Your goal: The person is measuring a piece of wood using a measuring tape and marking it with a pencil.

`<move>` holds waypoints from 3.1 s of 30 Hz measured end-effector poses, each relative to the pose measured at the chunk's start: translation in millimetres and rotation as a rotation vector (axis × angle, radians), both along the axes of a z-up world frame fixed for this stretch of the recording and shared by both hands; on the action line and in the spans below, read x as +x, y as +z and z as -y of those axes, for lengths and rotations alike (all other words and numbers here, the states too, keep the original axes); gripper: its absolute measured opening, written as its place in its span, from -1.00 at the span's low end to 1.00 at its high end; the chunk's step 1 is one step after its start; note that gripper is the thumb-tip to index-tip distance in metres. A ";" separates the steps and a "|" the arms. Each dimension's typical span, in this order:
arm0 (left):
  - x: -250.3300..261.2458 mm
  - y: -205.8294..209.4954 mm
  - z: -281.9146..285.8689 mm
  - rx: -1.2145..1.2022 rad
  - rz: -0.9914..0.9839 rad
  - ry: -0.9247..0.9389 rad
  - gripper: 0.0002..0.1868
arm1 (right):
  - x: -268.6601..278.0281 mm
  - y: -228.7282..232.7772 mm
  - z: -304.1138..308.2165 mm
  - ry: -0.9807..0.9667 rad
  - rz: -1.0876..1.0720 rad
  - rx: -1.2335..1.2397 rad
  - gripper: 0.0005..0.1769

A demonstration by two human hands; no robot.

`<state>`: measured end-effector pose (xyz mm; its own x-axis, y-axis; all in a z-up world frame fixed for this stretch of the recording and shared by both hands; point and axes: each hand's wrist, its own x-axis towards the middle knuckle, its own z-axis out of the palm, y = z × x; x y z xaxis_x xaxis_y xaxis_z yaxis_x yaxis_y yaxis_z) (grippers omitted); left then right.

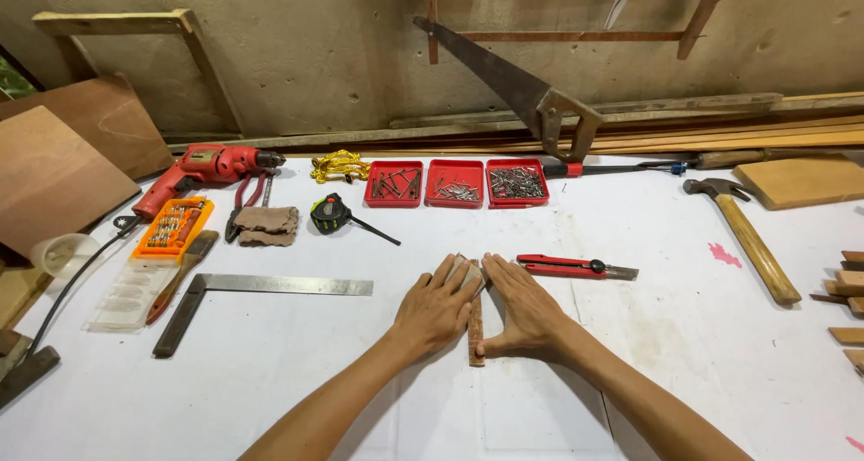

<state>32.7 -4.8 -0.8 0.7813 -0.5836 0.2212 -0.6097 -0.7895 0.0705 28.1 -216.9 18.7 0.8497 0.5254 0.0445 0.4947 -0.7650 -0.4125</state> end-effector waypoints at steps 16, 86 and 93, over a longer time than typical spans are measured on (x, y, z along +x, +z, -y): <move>-51.4 -0.1 -13.5 -0.077 -0.020 0.001 -0.46 | 3.9 -23.7 1.0 0.039 0.070 -0.013 0.59; -32.8 0.9 -8.7 -0.110 0.096 0.047 -0.47 | 10.0 -30.8 1.1 0.031 0.135 -0.118 0.70; -75.0 20.4 -13.3 -0.013 0.020 -0.014 -0.49 | 6.8 -30.3 2.0 0.031 0.120 -0.108 0.62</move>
